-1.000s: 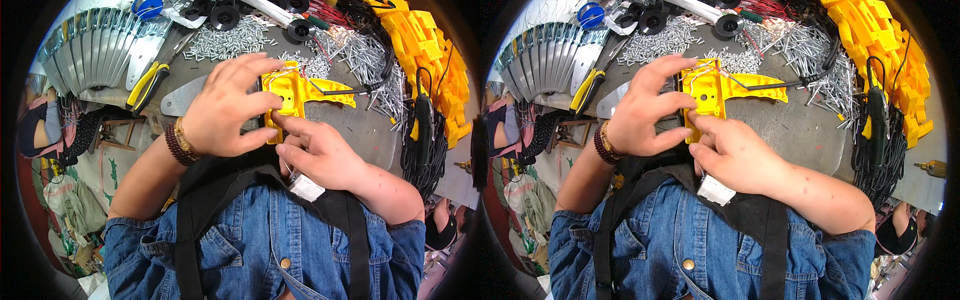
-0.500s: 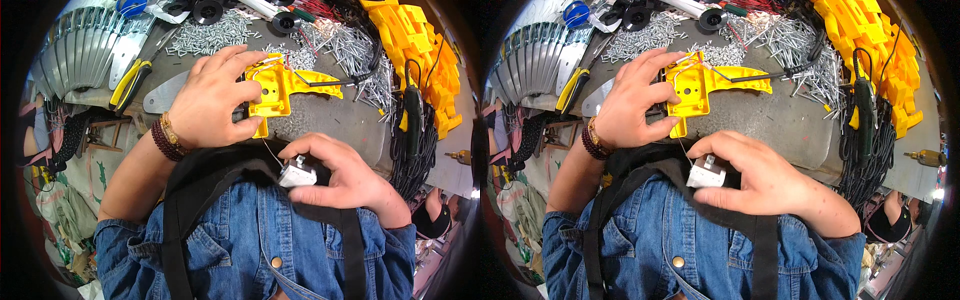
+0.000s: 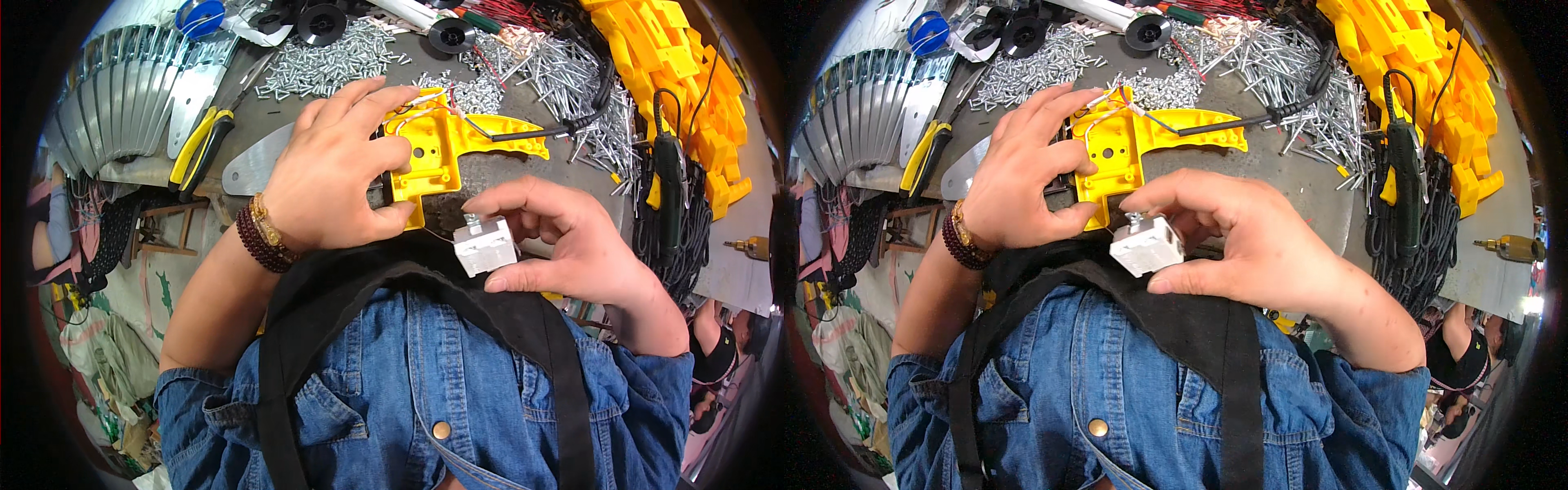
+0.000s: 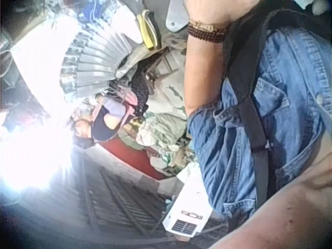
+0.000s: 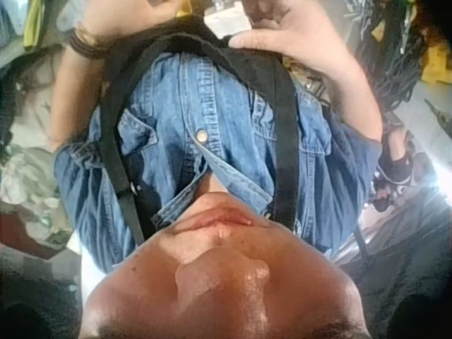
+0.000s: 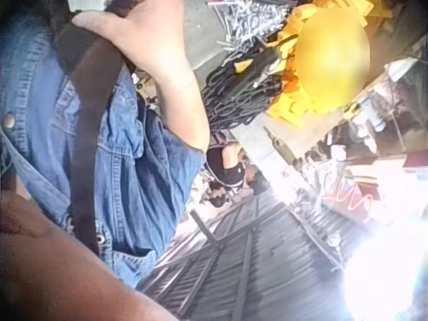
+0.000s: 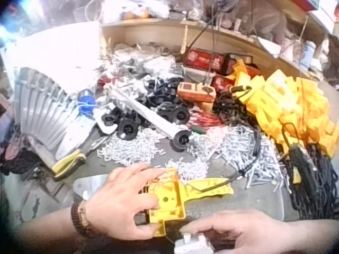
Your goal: Assembling a yellow plastic electronic housing with wiring, soldering, and screw fastening.
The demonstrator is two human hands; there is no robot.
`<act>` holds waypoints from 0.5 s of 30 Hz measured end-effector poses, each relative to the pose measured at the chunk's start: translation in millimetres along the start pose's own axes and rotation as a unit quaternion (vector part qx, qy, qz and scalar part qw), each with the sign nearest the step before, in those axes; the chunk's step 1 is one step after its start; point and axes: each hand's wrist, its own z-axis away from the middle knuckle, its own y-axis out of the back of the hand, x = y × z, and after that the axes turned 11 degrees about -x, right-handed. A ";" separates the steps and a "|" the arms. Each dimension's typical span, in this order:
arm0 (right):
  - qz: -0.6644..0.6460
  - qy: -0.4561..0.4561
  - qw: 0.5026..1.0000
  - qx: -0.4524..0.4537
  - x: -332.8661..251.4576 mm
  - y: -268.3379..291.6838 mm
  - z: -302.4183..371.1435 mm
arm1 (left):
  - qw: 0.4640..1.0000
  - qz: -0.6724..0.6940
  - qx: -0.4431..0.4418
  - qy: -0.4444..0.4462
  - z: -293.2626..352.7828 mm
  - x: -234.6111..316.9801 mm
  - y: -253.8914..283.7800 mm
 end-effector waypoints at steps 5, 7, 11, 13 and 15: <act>0.409 0.136 0.901 0.047 5.2 1.4 -12.7 | 1.000 0.006 -0.001 0.001 0.7 -1.8 -0.2; 0.494 0.226 0.834 0.091 13.0 -3.8 -28.7 | 1.000 -0.002 -0.007 0.002 -0.6 -2.0 -0.4; 0.488 0.219 0.831 0.151 15.3 -7.6 -58.8 | 1.000 -0.003 -0.011 0.011 -1.7 -2.1 -0.1; 0.500 0.223 0.825 0.141 17.8 -3.6 -62.1 | 1.000 -0.004 -0.021 0.018 -1.8 -0.8 1.2; 0.537 0.219 0.803 0.135 18.2 0.1 -61.8 | 0.999 -0.002 -0.030 0.020 -2.0 -0.4 1.9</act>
